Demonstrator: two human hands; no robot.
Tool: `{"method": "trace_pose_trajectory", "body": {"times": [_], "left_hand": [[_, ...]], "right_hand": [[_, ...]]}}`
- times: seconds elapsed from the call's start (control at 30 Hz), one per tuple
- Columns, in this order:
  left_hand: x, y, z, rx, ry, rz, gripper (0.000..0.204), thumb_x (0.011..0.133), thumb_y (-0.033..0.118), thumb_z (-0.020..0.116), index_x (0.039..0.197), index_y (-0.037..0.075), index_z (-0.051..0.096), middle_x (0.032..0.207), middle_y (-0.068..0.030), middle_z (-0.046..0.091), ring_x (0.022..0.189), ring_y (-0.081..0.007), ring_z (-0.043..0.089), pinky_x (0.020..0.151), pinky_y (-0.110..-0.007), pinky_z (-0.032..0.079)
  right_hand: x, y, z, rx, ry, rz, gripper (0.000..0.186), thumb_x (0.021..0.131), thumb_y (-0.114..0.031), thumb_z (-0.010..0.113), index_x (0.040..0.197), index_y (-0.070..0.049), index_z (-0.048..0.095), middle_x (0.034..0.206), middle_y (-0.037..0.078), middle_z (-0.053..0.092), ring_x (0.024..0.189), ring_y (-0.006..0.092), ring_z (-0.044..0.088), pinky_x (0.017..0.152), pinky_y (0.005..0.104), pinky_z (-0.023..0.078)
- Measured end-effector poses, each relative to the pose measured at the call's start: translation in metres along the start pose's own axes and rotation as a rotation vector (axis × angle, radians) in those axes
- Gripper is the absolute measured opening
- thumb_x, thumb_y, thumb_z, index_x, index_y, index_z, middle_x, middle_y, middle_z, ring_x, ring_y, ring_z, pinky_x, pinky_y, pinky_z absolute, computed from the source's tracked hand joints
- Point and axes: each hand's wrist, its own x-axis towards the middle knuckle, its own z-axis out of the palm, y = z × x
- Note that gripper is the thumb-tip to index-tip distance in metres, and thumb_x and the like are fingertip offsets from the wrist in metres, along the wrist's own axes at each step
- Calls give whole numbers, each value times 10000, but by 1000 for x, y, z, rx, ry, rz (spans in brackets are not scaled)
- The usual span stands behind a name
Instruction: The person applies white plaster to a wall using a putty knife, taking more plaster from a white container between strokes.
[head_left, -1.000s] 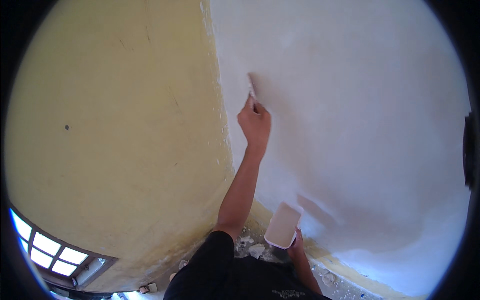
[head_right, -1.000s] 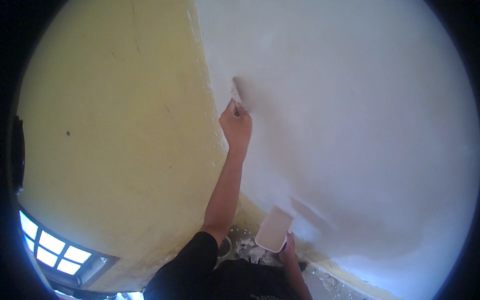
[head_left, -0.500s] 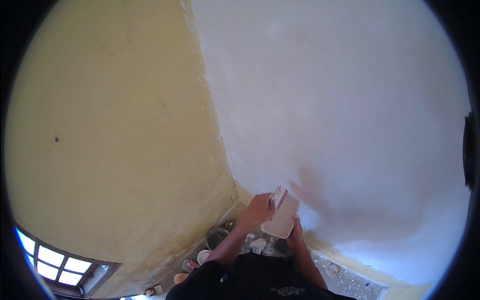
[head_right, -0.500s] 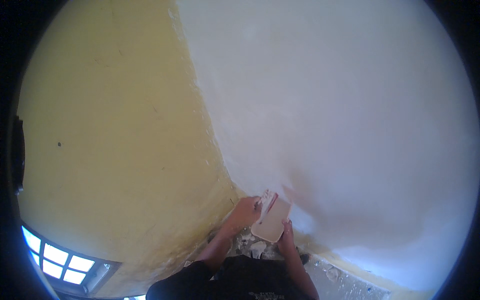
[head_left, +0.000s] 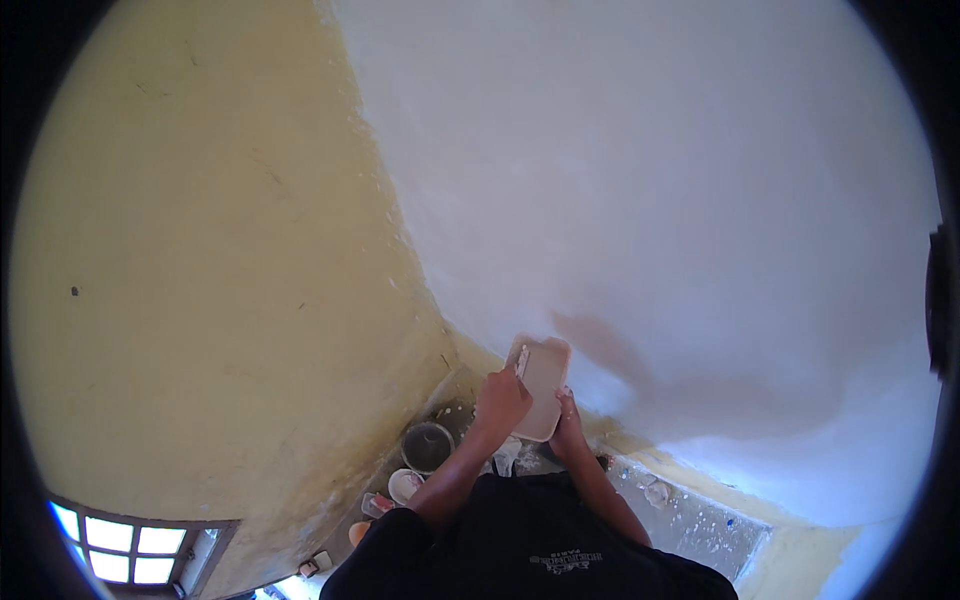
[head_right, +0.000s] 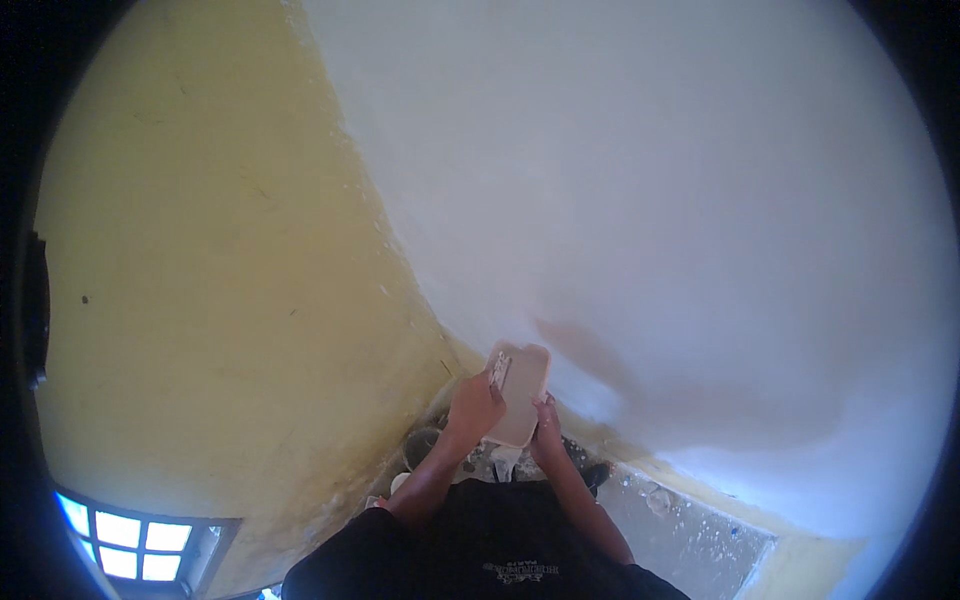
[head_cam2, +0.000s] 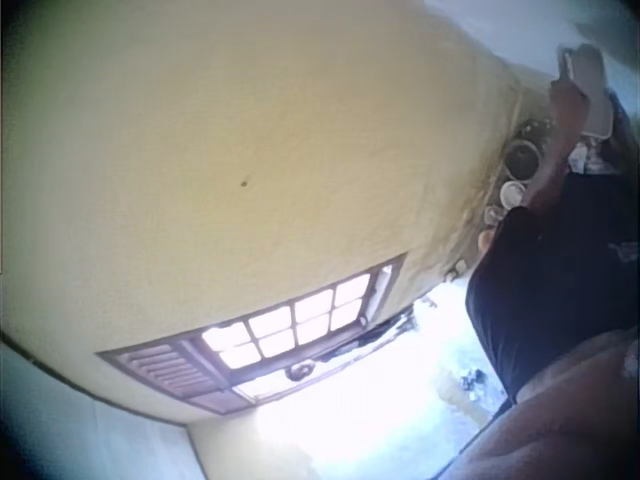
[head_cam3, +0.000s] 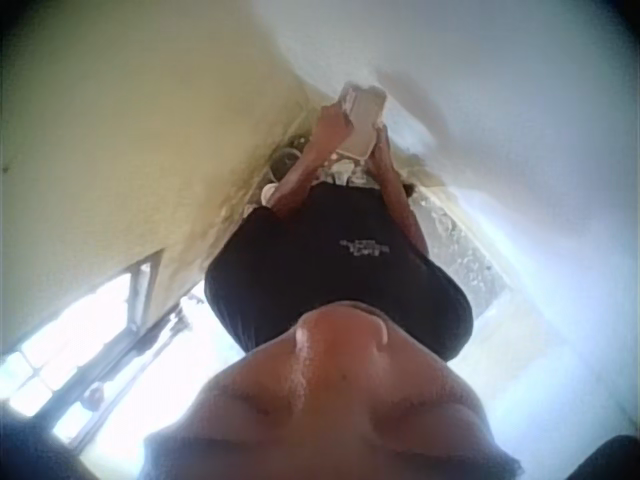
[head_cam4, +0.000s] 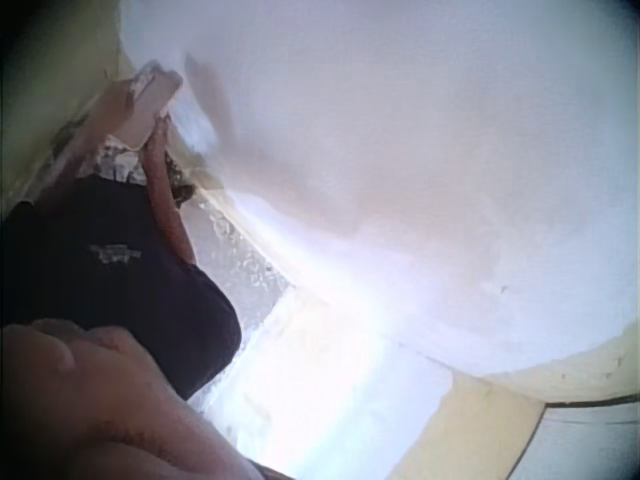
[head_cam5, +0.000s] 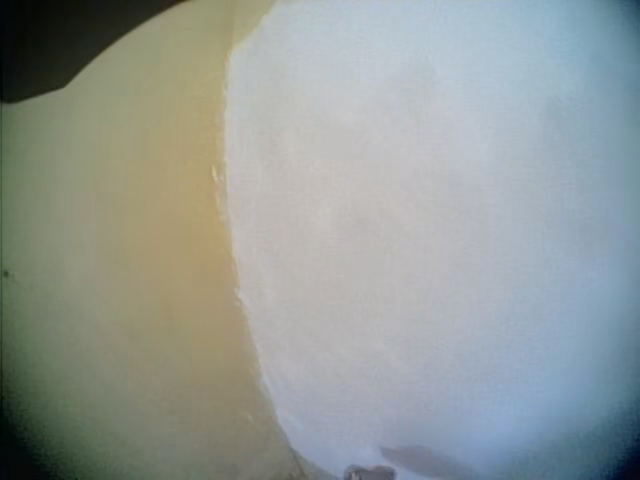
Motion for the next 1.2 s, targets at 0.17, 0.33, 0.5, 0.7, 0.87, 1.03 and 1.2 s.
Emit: {"method": "trace_pose_trajectory", "body": {"times": [0.17, 0.33, 0.5, 0.7, 0.87, 1.03, 1.2], "left_hand": [[-3, 3, -5, -62, -22, 57, 180, 789, 100, 541, 840, -55, 618, 769, -290, 622, 760, -453, 624, 699, -511, 506], [-2, -4, -11, -123, -47, 76, 162, 772, 78, 537, 810, -59, 615, 763, -297, 619, 759, -457, 624, 704, -520, 506], [7, -13, -28, -337, -208, 22, 186, 809, 76, 575, 895, -75, 641, 745, -235, 652, 694, -336, 663, 687, -424, 525], [8, -59, -32, -1243, -408, -293, 271, 881, -64, 480, 1129, -71, 588, 1011, -94, 668, 847, -176, 659, 797, -306, 529], [9, -70, -11, -1552, -431, -331, 309, 917, 11, 498, 1216, -69, 505, 1128, -106, 611, 955, -160, 631, 838, -302, 527], [72, -53, -69, -1298, 260, -79, 238, 951, 98, 500, 1153, -9, 564, 998, -49, 629, 889, -169, 632, 787, -299, 509], [143, 27, -150, -442, 1030, 284, 251, 926, 22, 498, 1151, -70, 560, 902, -213, 659, 707, -263, 634, 635, -359, 482]], "right_hand": [[2, 6, -4, 54, -68, -14, 571, 893, -335, 562, 1347, -88, 318, 1257, 127, 463, 1179, 278, 490, 958, 439, 445], [-2, 8, 1, 54, -67, 3, 559, 899, -333, 551, 1342, -78, 323, 1255, 129, 464, 1185, 267, 484, 969, 424, 437], [-4, 10, -10, 33, -71, -50, 565, 907, -339, 544, 1349, -74, 313, 1258, 128, 462, 1198, 264, 474, 972, 423, 436], [-21, -5, 5, 77, -13, 14, 527, 938, -360, 502, 1339, -63, 334, 1258, 129, 478, 1129, 257, 545, 945, 408, 467], [-22, -18, -24, 147, -177, -25, 445, 975, -288, 453, 1348, -66, 359, 1253, 146, 484, 1135, 252, 545, 931, 395, 488], [-8, 14, -37, -195, -66, -248, 452, 973, -356, 439, 1324, -72, 426, 1255, 123, 525, 1152, 247, 546, 958, 398, 469], [-21, 2, -14, 0, -37, -125, 513, 968, -425, 435, 1333, -64, 442, 1259, 95, 564, 1156, 252, 557, 987, 399, 448]]}}
